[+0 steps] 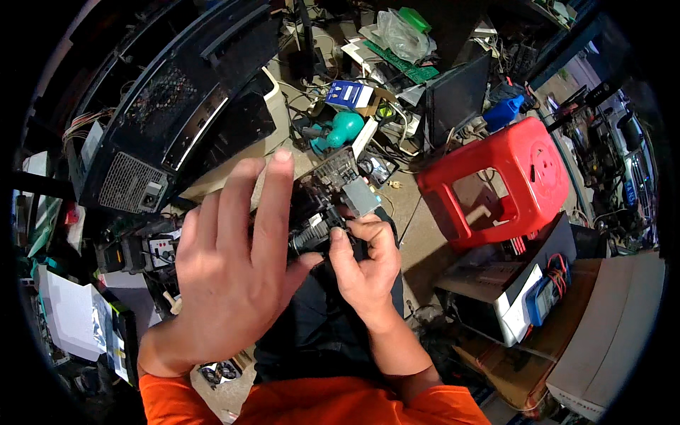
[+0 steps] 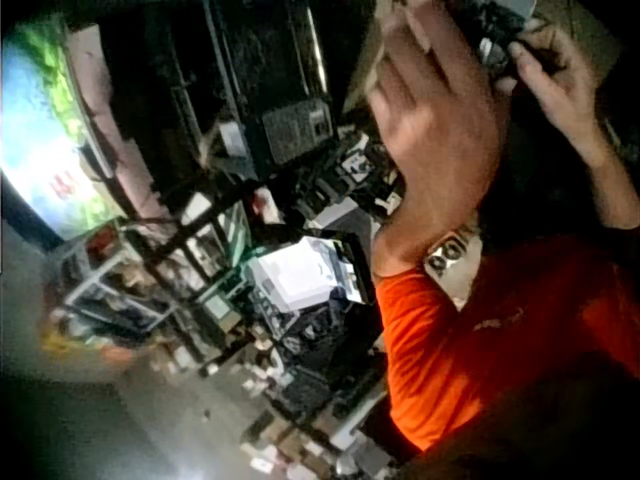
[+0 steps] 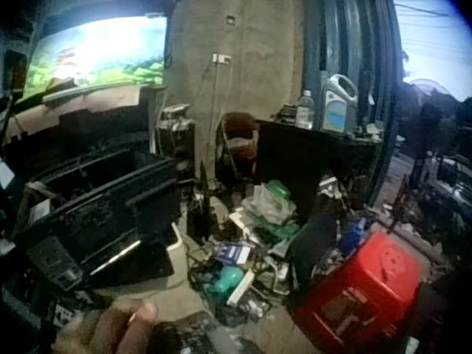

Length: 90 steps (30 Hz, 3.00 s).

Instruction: The person applies thermal paste to a CPU cooler and installs it onto a motherboard. They then connect the fan cable to the motherboard header and secure the cooler using a screwdriver.

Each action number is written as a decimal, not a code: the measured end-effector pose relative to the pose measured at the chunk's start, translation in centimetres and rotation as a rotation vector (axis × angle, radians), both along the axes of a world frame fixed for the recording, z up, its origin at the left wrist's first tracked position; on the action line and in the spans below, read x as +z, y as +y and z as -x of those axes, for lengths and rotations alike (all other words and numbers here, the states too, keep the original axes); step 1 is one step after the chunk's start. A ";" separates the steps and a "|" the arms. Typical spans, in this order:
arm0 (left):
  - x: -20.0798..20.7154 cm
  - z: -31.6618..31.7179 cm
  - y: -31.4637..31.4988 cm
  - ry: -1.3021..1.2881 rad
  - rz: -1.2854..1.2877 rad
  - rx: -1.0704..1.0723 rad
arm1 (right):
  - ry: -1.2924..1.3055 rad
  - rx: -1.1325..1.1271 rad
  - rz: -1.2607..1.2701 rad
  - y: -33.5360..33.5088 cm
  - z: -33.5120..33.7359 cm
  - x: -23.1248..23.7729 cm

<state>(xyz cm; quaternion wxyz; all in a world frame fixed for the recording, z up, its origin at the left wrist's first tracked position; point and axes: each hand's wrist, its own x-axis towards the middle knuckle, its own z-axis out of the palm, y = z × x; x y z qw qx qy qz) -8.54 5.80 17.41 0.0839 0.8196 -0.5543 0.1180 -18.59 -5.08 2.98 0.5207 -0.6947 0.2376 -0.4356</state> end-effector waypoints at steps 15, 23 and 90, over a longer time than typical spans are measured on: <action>-0.7 1.3 -1.9 -0.069 0.025 0.116 | 0.066 0.593 -0.084 -8.4 -0.1 -0.6; -1.9 1.2 -2.0 -0.160 0.083 0.127 | 0.057 0.718 -0.224 -8.9 -0.8 -0.2; -12.2 -0.7 1.5 1.495 0.815 -0.146 | 0.254 0.052 0.327 -0.5 0.6 5.7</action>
